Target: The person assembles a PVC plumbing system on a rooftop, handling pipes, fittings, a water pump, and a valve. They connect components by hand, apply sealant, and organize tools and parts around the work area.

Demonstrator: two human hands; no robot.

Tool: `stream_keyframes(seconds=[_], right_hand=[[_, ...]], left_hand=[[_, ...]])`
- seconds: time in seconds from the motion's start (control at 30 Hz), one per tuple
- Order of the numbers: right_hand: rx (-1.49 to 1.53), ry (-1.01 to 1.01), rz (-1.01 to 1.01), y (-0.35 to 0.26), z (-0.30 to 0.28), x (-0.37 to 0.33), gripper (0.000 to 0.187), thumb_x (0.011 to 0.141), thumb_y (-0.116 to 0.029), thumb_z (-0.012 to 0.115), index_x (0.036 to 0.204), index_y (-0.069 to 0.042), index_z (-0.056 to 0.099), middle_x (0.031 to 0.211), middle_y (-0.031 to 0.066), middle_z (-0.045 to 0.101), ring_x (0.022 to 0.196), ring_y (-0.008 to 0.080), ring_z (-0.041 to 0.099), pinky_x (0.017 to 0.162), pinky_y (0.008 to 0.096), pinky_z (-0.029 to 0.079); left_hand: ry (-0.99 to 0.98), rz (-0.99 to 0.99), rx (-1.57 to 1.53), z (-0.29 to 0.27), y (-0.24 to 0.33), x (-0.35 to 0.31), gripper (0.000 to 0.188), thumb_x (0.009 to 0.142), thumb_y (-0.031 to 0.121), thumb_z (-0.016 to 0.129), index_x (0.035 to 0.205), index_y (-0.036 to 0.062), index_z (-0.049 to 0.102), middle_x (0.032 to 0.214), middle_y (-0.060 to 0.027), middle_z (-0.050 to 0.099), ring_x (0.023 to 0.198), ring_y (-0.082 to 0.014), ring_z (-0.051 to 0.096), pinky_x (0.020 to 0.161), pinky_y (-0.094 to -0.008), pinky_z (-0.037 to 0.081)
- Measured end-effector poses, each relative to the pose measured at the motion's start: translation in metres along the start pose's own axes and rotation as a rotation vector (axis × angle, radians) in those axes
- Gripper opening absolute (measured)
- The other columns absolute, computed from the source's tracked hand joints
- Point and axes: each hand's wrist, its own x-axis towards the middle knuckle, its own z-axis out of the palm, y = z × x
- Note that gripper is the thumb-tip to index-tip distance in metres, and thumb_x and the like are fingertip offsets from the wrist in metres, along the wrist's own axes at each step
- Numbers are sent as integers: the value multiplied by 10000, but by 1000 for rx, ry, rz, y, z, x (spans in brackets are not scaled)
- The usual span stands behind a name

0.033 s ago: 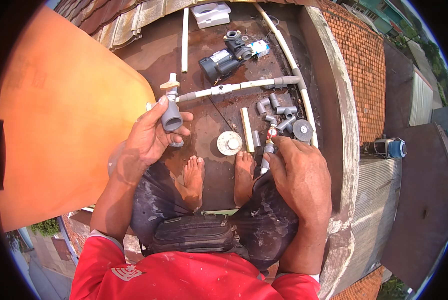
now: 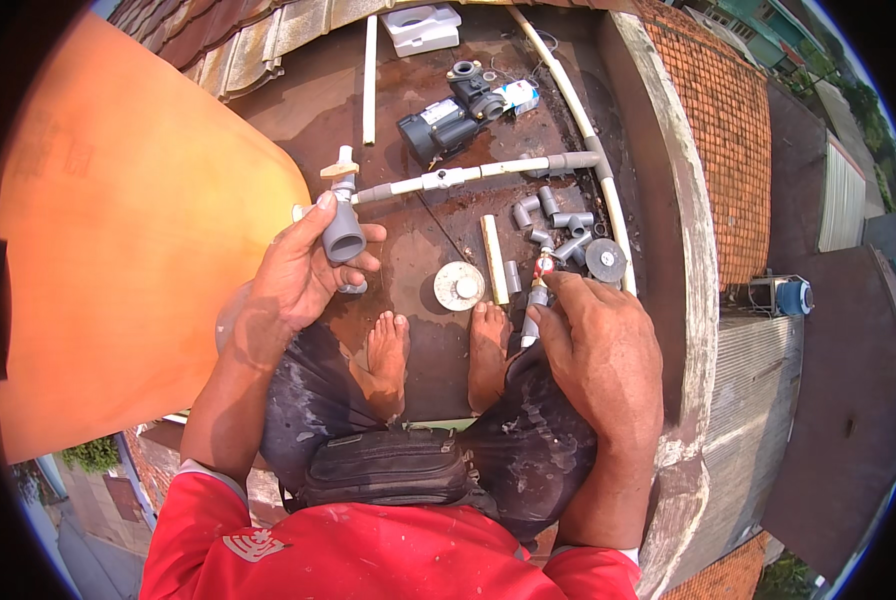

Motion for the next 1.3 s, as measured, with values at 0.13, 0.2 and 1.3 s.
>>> stream_keyframes(seconds=[0.13,0.2,1.3], right_hand=[[-23,-1,1,-1,-1,0,337,944,-136,814,1234,28,762,990,213,770,953,412,753,875,472,575],[44,50,2,2,-4,-3,322,966,-144,811,1233,29,765,995,187,784,970,355,773,878,428,586],[100,-4,363,191,135,-167,176,825,-4,679,959,-10,792,1062,152,692,1087,379,662,965,481,583]], left_hand=[[-1,-17,-13,2,3,0,328,1155,329,610,1320,45,601,1133,-255,788,867,-327,821,675,-360,685],[12,-40,-1,6,3,1,279,1127,262,625,1293,38,602,1104,-238,786,886,-336,819,713,-392,691],[-1438,179,1928,142,-289,161,1100,717,121,896,1664,484,471,1663,-243,445,1225,-452,716,1014,-541,611]])
